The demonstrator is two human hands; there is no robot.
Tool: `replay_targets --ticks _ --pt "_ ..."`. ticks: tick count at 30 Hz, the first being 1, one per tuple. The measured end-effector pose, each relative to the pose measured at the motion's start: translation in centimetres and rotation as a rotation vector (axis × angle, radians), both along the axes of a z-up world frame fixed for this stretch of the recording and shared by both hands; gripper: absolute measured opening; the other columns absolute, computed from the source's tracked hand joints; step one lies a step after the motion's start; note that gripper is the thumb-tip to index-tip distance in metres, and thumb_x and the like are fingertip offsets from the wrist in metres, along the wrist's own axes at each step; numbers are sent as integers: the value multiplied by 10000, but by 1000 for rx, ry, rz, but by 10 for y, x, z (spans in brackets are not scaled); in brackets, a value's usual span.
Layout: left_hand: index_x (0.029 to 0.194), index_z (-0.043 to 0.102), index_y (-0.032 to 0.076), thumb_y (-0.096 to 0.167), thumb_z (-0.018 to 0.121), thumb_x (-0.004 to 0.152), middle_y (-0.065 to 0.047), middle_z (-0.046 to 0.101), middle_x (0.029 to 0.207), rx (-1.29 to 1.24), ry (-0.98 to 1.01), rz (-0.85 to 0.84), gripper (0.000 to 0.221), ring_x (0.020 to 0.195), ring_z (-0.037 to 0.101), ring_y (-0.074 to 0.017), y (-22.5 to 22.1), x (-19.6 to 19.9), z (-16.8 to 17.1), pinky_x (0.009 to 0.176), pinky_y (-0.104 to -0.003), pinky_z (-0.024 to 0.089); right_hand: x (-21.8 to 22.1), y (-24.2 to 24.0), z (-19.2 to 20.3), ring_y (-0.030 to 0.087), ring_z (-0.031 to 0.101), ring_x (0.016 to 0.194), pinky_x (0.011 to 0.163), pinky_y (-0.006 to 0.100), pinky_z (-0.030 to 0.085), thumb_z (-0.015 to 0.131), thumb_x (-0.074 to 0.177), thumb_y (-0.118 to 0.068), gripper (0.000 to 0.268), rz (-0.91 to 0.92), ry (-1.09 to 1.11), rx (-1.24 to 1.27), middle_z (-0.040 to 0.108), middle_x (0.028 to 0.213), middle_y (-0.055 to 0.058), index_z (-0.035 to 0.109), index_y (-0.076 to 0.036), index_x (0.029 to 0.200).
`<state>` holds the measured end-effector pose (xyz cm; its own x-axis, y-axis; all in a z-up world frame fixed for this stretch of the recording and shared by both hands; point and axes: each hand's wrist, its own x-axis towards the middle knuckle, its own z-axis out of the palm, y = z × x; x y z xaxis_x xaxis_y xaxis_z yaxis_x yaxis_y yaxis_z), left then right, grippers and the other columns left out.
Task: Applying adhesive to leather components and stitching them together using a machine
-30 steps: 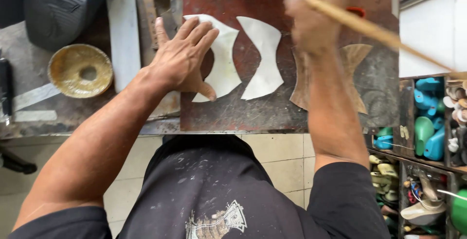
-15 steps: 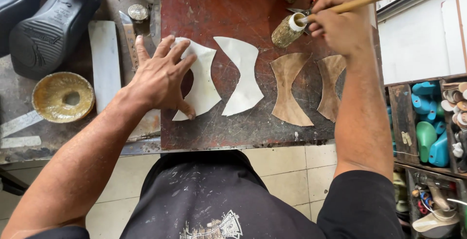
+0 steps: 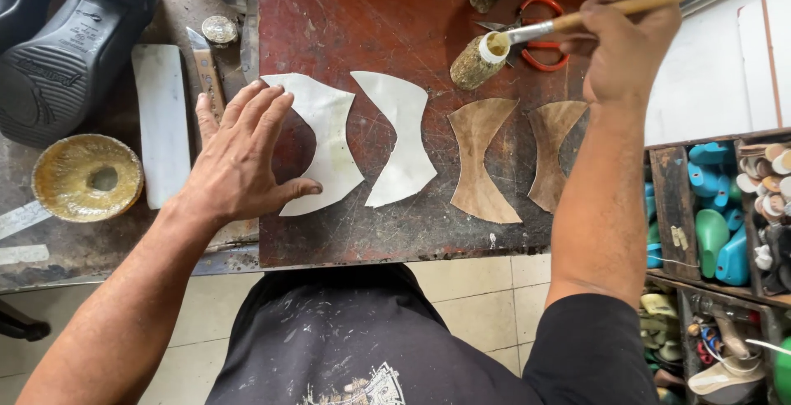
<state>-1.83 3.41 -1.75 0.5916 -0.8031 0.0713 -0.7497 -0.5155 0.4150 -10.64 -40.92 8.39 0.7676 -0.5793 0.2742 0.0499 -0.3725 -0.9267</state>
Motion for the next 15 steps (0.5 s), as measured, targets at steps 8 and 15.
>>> replay_targets --ticks 8,15 --pt "1509 411 48 524 785 786 -159 490 1549 -111 -83 117 942 1463 400 -403 17 -15 -17 1055 -803 222 6 -36 -79 184 506 460 384 319 421 732 974 -108 295 -46 -276 427 485 583 87 514 -136 777" --pt "1500 404 76 488 806 878 -178 484 1534 -145 54 214 848 1461 381 -381 11 -34 -7 1147 -781 121 18 117 -25 272 736 829 723 319 689 532 1149 -469 347 804 -222 343 676 1307 212 632 -137 1145"
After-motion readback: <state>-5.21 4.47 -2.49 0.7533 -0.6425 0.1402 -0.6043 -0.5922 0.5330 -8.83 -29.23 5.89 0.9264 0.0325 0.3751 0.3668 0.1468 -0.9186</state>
